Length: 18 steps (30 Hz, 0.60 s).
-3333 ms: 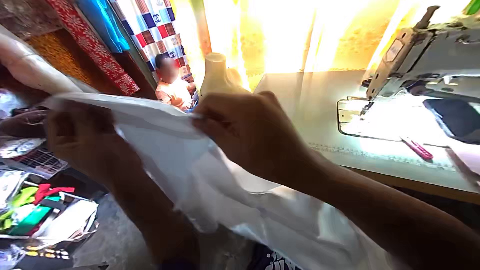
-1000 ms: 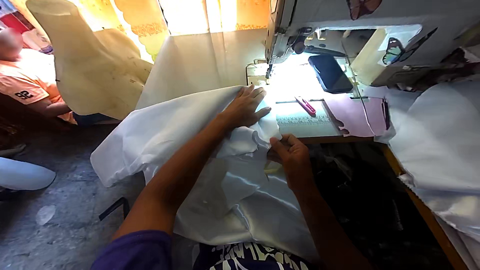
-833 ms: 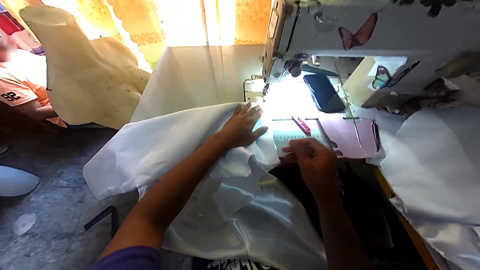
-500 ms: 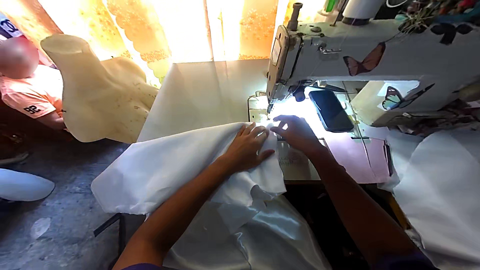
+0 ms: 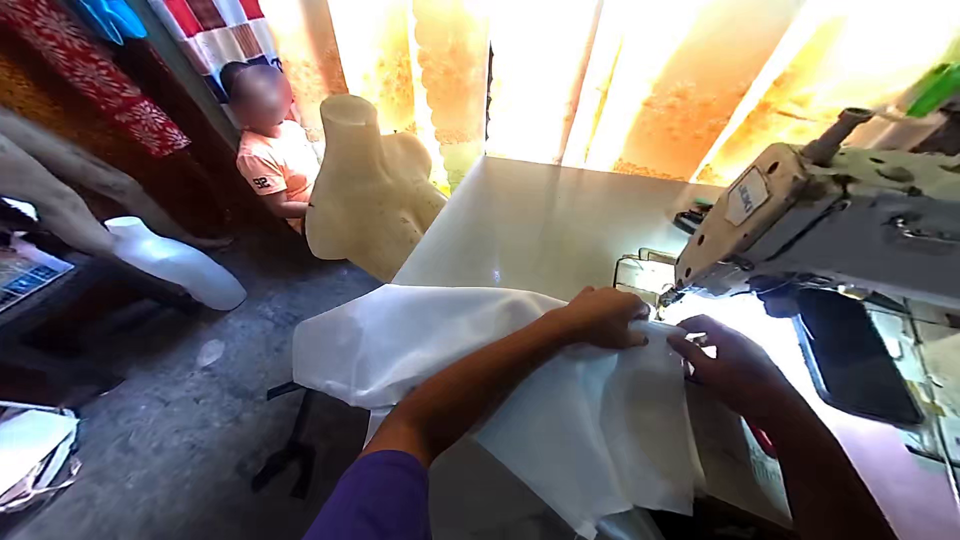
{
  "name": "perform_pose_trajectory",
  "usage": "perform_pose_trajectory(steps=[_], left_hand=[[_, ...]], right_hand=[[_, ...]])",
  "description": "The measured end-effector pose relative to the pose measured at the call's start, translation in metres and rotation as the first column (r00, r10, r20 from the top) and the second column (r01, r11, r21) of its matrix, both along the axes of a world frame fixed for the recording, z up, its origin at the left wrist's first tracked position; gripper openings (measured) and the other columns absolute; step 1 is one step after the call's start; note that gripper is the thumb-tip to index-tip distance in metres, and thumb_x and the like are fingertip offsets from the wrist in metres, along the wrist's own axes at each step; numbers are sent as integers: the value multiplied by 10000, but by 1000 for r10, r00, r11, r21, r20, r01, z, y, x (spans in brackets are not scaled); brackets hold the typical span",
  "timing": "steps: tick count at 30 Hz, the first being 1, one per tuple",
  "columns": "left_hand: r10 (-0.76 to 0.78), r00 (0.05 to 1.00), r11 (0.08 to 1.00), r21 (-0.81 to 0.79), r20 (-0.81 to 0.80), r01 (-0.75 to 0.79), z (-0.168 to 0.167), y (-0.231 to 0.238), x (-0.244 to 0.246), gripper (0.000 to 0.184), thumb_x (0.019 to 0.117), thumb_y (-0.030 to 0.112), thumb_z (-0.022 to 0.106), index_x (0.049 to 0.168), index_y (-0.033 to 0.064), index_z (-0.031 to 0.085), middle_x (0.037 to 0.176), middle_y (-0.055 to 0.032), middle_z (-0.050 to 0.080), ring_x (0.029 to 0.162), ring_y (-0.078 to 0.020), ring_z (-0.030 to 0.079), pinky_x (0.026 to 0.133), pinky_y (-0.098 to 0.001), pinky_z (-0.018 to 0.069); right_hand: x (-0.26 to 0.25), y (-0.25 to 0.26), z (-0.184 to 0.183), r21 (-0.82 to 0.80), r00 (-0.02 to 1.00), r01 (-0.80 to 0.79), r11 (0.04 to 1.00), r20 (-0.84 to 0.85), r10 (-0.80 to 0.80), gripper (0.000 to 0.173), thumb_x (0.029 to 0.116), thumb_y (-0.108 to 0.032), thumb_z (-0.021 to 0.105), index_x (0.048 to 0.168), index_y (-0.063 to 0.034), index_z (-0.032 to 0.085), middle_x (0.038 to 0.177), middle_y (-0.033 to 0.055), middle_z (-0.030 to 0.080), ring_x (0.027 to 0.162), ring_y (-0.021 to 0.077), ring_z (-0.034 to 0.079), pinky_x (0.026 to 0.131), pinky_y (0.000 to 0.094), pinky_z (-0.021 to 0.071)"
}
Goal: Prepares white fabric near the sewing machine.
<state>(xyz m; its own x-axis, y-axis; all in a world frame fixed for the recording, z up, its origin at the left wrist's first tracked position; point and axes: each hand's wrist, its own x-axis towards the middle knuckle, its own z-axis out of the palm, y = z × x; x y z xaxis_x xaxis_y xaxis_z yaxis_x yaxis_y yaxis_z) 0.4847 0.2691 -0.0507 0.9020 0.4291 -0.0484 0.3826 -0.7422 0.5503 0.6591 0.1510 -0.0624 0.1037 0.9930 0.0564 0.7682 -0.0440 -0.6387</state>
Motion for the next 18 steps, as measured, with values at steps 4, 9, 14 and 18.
perform_pose_trajectory(steps=[4, 9, 14, 18], left_hand=[[-100, 994, 992, -75, 47, 103, 11, 0, -7, 253, 1026, 140, 588, 1108, -93, 640, 966, -218, 663, 906, -315, 633, 804, -499, 492], [-116, 992, 990, -72, 48, 119, 14, -2, -9, 247, 1022, 148, 601, 1119, -75, 646, 955, -204, 666, 889, -312, 635, 782, -504, 495], [10, 994, 993, -119, -110, -24, 33, 2, -43, 341, 960, 270, 729, 971, -63, 660, 855, -172, 661, 812, -271, 644, 731, -479, 518], [-45, 990, 981, -194, -131, 19, 41, 35, -94, 277, 972, 247, 704, 883, -8, 640, 730, -55, 567, 659, -132, 537, 621, -329, 451]], right_hand=[[0, -1, -5, 30, 984, 46, 999, -173, -40, 226, 1029, -142, 587, 1168, 35, 607, 963, 149, 672, 821, 174, 636, 748, 379, 531], [1, -4, -4, -81, 939, 45, 996, -338, -70, 159, 968, -98, 675, 1092, -6, 639, 801, 31, 665, 701, 52, 636, 668, 248, 544], [3, -7, -4, -45, 941, 75, 996, -328, -86, 90, 967, -130, 675, 965, -41, 656, 738, -23, 643, 650, -3, 601, 611, 195, 502], [7, -5, -8, -37, 958, 64, 997, -278, -72, 108, 973, -120, 690, 969, -14, 673, 762, 45, 665, 677, 69, 628, 660, 278, 539]])
